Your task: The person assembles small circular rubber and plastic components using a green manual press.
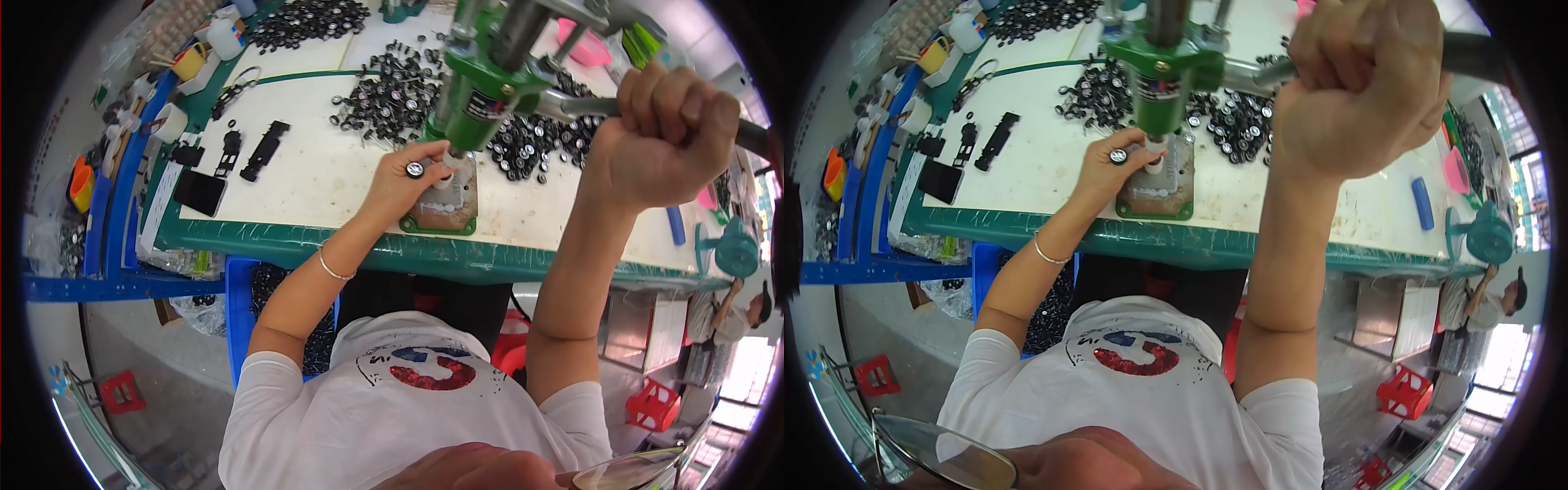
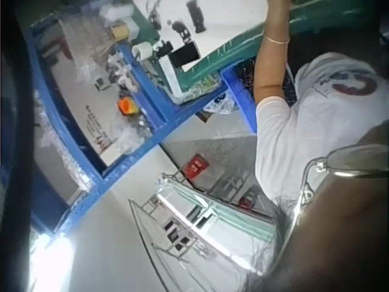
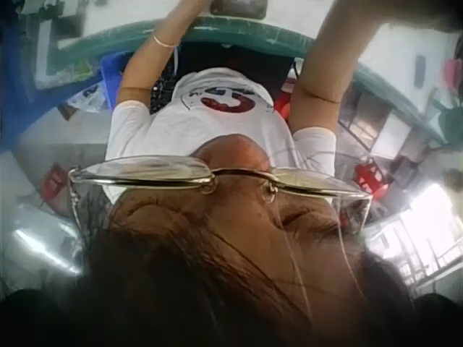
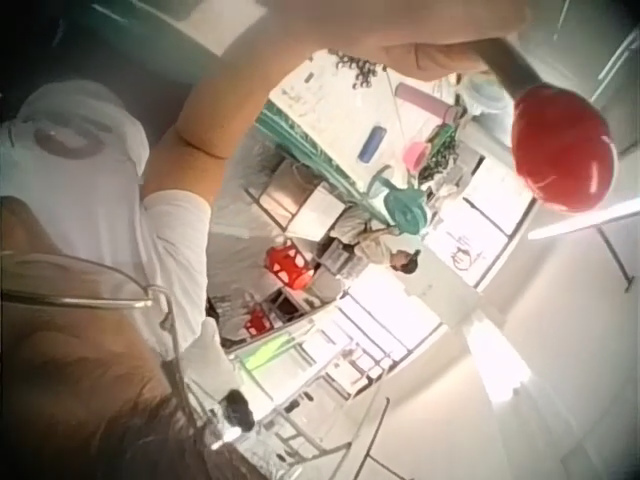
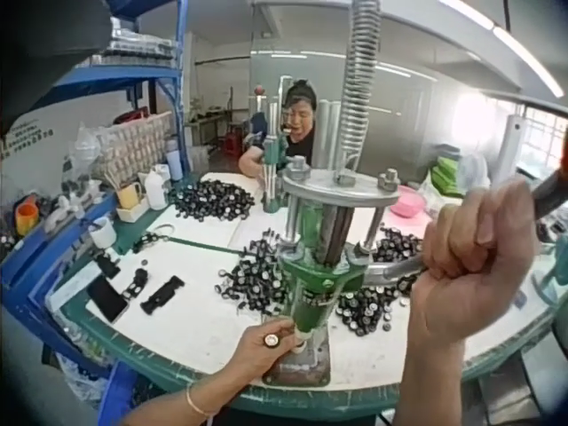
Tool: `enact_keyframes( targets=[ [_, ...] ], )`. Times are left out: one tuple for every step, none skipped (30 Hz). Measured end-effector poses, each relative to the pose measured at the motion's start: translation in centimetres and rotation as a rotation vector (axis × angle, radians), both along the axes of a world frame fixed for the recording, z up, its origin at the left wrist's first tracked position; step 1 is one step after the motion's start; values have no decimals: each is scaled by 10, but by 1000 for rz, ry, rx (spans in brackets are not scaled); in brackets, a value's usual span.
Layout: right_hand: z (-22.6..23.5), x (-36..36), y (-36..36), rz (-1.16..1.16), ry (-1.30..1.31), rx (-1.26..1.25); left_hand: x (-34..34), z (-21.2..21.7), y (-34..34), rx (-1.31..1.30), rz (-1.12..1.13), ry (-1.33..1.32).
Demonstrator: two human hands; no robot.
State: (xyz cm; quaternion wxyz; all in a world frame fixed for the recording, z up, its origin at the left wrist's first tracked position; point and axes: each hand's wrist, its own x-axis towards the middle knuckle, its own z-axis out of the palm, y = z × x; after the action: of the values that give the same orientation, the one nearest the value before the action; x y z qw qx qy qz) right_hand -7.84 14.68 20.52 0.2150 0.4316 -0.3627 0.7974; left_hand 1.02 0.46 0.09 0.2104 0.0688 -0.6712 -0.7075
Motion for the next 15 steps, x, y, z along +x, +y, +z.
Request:
enact_keyframes(
  targets=[
    [2, 0, -1, 19, 9, -3, -1, -8, 4, -4, 9, 24],
    [5, 0, -3, 13, -35, 34, -2, -11, 4, 0, 1, 62],
    [8, -1, -3, 5, -79, 71, -3, -13, 4, -3, 19, 73],
    [12, -8, -1, 78, -79, 116, -2, -11, 6, -14, 17, 89],
    [18, -15, -3, 89, -75, 115, 0, -10, 8, -25, 15, 101],
    [26, -23, -9, 61, -141, 203, 1, -8, 7, -35, 11, 132],
    [32, -34, -15, 27, -206, 293, 3, -3, 8, -36, 16, 135],
    [34, -51, -22, -36, -292, 333, 6, 5, 8, 6, 41, 101],
    [35, -69, -30, -108, -376, 371, 6, 10, 8, 48, 57, 70],
    [33, -81, -40, -105, -369, 369, 5, 9, 6, 45, 60, 77],
    [31, -90, -47, 93, -442, 369, 2, 7, 2, 295, 86, 130],
    [29, -98, -49, 291, -512, 368, -1, 5, -2, 545, 109, 180],
    [27, -97, -49, 288, -513, 369, 0, 5, -8, 547, 107, 178],
    [26, -92, -46, 270, -534, 363, 3, 7, -17, 609, 170, 121],
    [24, -88, -42, 250, -556, 357, 5, 8, -26, 671, 231, 62]
  ],
)
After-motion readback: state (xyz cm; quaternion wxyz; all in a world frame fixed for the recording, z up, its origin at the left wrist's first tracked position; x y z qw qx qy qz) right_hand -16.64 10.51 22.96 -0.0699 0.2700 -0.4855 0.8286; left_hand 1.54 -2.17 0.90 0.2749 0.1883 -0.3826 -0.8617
